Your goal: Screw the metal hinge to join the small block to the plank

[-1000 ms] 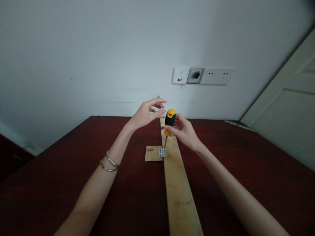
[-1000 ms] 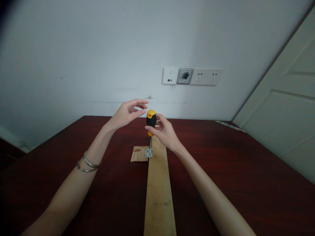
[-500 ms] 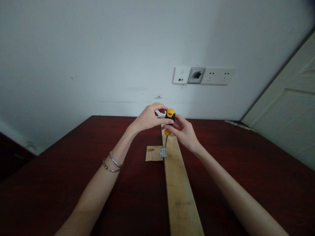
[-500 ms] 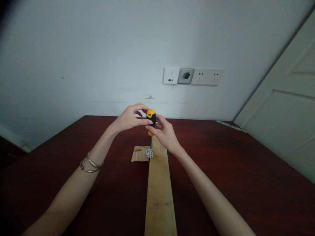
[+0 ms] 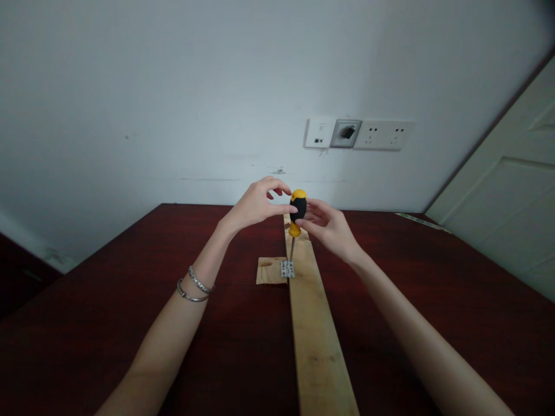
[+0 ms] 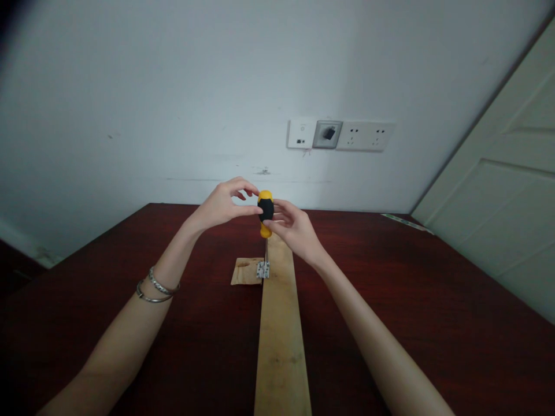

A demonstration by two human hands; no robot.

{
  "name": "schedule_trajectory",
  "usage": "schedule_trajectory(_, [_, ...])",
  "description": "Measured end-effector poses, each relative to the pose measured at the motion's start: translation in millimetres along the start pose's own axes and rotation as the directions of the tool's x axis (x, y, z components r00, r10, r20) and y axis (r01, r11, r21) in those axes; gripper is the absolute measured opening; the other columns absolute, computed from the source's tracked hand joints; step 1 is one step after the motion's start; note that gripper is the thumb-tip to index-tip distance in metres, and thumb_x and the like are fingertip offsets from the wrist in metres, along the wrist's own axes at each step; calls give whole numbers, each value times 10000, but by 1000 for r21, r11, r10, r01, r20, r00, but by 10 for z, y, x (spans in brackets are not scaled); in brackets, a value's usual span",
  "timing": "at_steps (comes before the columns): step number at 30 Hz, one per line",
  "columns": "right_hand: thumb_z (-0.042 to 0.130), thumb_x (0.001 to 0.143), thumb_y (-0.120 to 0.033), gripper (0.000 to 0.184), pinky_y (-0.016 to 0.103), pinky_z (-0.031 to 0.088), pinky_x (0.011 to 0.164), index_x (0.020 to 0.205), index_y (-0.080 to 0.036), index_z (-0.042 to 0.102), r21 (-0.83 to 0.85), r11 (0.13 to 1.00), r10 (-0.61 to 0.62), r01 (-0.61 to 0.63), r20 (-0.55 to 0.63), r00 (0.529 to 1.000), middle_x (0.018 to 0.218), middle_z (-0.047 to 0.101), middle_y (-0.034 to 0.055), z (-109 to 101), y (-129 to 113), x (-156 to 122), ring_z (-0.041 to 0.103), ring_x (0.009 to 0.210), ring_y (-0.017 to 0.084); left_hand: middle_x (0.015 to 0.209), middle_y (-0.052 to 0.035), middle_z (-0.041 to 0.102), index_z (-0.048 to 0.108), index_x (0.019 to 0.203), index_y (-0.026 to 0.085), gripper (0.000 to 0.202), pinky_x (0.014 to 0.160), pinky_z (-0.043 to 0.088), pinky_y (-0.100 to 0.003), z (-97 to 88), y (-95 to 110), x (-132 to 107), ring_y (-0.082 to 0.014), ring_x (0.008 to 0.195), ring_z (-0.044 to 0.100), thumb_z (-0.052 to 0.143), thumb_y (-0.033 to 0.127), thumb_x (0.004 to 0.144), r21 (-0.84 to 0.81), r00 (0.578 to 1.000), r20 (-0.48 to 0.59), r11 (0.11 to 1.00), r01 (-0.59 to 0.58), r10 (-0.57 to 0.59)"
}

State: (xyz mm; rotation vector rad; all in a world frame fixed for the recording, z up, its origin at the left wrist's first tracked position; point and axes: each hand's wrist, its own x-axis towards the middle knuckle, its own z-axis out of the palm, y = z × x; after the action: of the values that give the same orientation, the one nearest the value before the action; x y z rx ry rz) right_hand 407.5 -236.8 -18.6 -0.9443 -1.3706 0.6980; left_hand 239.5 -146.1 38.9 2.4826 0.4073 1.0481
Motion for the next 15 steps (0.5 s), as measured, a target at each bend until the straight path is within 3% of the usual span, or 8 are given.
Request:
schedule_trajectory(5, [737,656,-317,361,371,540,786,972,-198,609,-98,995,-36,30,-59,998,945,637,42,69,29,-27,630,825,176,922,-39,613,653,838,171,178,754,447,-299,-45,53,-9,-151,851,568,703,285,710,11,998,56,1000,-10,9])
schedule_trajectory(8, [743,649,-315,350,362,536,800,950,-205,603,-74,996,-62,56,-76,995,960,625,39,108,35,-42,633,850,177,884,-28,610,648,834,170,198,734,446,-294,-20,81,-5,-150,836,567,723,285,691,2,998,65,1000,-21,21])
schedule_trajectory(15, [709,682,-298,430,436,508,891,1088,-188,620,25,998,59,-60,16,998,1039,681,58,30,-50,-46,643,957,236,892,-37,618,651,849,155,202,728,452,-297,0,47,10,-146,824,565,701,293,711,-18,997,75,1000,-4,6])
